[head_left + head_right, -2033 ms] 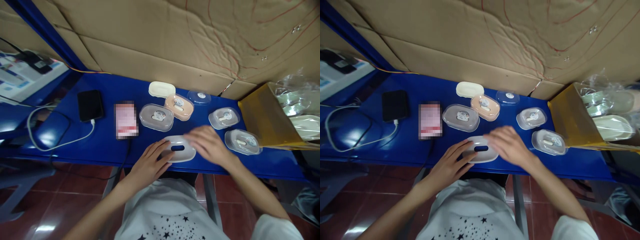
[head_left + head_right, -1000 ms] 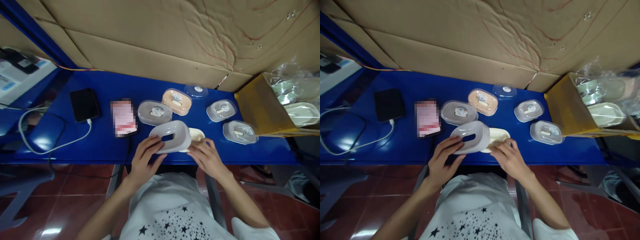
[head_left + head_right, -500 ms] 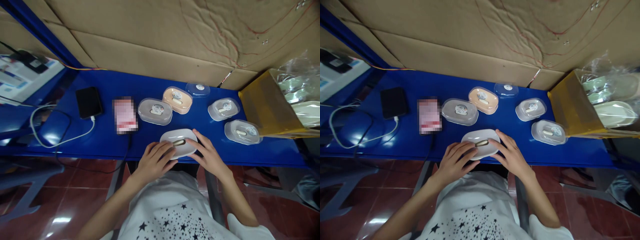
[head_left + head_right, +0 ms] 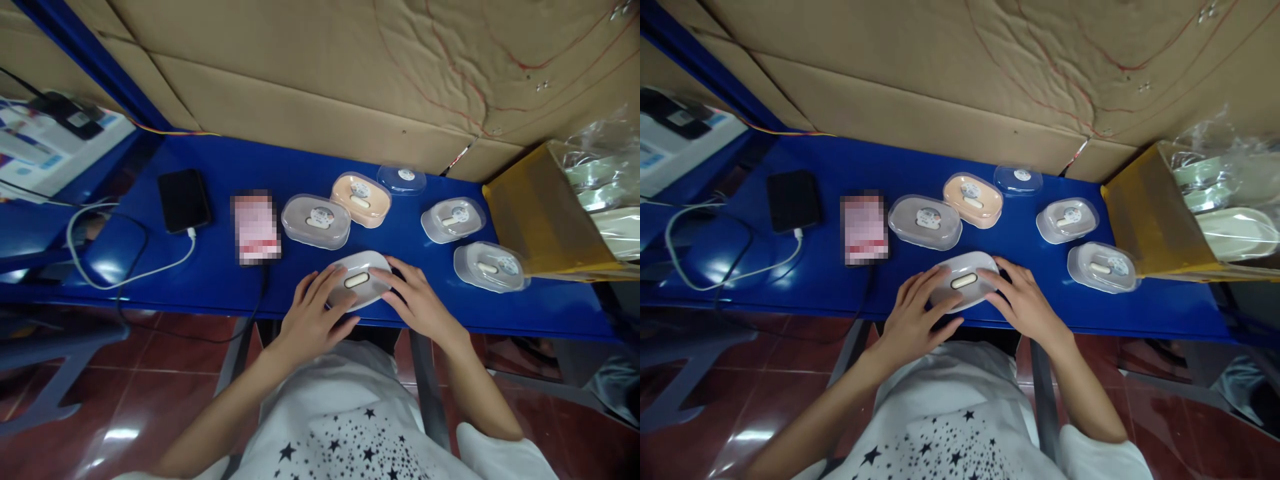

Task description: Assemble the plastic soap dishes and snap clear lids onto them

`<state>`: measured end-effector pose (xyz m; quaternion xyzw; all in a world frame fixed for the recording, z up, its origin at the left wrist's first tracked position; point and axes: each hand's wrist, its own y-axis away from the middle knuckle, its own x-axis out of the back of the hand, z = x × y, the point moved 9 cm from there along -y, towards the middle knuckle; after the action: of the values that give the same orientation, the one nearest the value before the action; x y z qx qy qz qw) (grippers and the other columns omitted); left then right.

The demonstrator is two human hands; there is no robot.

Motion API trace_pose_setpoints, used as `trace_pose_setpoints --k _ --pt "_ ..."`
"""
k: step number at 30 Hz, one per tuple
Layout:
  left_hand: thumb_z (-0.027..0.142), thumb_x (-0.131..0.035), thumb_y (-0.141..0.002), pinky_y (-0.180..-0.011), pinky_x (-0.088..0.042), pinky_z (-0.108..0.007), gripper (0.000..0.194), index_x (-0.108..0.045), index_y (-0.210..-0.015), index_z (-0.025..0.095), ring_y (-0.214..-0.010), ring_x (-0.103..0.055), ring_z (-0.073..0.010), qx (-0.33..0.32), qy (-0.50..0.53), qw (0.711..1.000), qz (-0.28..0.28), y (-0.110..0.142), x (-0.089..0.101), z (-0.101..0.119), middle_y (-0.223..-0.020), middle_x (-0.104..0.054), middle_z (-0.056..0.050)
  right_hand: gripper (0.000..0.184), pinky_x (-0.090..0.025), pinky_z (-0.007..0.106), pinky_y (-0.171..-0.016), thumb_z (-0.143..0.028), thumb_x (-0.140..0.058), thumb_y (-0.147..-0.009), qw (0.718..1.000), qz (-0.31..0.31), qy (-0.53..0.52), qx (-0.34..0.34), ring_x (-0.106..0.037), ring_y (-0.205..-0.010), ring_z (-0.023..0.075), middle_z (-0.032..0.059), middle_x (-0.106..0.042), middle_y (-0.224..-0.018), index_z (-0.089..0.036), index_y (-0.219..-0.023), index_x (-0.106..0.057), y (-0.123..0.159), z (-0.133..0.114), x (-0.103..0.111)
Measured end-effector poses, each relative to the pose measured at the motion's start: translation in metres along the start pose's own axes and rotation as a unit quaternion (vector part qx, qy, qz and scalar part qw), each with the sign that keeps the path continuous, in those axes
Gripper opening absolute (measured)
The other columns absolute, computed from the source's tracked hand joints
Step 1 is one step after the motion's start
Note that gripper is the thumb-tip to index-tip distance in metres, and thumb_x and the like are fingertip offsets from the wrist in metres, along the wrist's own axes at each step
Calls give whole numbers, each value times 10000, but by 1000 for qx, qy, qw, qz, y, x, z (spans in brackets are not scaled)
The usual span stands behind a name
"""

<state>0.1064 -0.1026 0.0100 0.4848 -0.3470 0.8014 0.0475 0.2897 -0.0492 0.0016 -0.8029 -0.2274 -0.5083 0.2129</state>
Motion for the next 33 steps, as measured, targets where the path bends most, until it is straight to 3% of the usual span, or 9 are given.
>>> trace_pose_setpoints --k 4,7,9,13,17,22,26,31,33 --pt "346 -685 -1073 -1189 -503 -553 265 -729 -1303 221 -1568 -500 -379 23 -16 999 -22 -3 -6 -3 -1622 -578 -210 371 -507 562 -1208 -449 -510 -1137 999 18 17 43 -569 -1511 320 129 -588 -1631 -289 -1374 -747 -24 -5 21" --pt "342 -678 -1078 -1206 -504 -554 265 -727 -1310 225 -1556 -517 -373 20 -26 999 -27 -3 -8 -3 -1602 -609 -178 378 -502 516 -1204 -416 -450 -1153 997 62 37 41 -630 -1434 286 103 -663 -1557 -266 -1241 -786 -52 16 53" --pt "335 -675 -1078 -1203 -516 -557 260 -729 -1304 219 -1549 -523 -379 17 -25 999 -27 -3 -8 -2 -1588 -624 -168 418 -476 516 -1216 -358 -394 -1154 992 95 85 -10 -632 -1424 292 133 -701 -1500 -220 -1346 -739 -77 47 72" --pt "313 -691 -1068 -1204 -534 -569 240 -728 -1282 211 -1545 -524 -385 10 1 1000 -26 -2 -7 -1 -1573 -620 -176 591 -360 629 -1260 -196 -403 -1054 973 4 207 -101 -492 -1551 392 243 -523 -1671 -76 -1627 -483 -129 105 68" --pt "275 -730 -1039 -1222 -530 -595 195 -706 -1223 218 -1612 -425 -410 24 91 996 -6 2 1 -5 -1667 -470 -190 724 -368 628 -1232 -346 -570 -997 967 -45 226 -109 -517 -1493 445 275 -549 -1619 -88 -1661 -439 -157 125 57" --pt "227 -735 -1023 -1292 -464 -596 368 -613 -1370 251 -1671 -323 -399 83 214 972 -43 4 1 -22 -1765 -295 -164 903 -376 674 -1194 -604 -708 -927 975 -49 183 -118 -471 -1503 480 238 -457 -1688 -228 -1693 -412 -158 145 61" --pt "204 -760 -997 -1318 -443 -553 639 -467 -1552 328 -1637 -409 -335 157 295 938 -93 7 -6 -38 -1764 -336 -130 878 -425 685 -1122 -717 -741 -872 978 -39 161 -127 -567 -1361 499 220 -605 -1489 -265 -1598 -541 -150 160 64" --pt "221 -813 -966 -1348 -390 -553 832 -360 -1644 387 -1644 -399 -317 194 353 911 -91 9 -8 -49 -1769 -373 -96 914 -427 718 -1134 -701 -748 -873 985 -36 116 -122 -563 -1397 478 224 -531 -1564 -248 -1624 -490 -144 152 63" --pt "238 -828 -958 -1355 -370 -567 864 -350 -1661 397 -1643 -398 -326 204 370 902 -87 12 -11 -52 -1773 -371 -92 885 -435 739 -1123 -714 -722 -896 986 -1 110 -129 -545 -1429 487 222 -527 -1595 -237 -1608 -504 -144 144 74"
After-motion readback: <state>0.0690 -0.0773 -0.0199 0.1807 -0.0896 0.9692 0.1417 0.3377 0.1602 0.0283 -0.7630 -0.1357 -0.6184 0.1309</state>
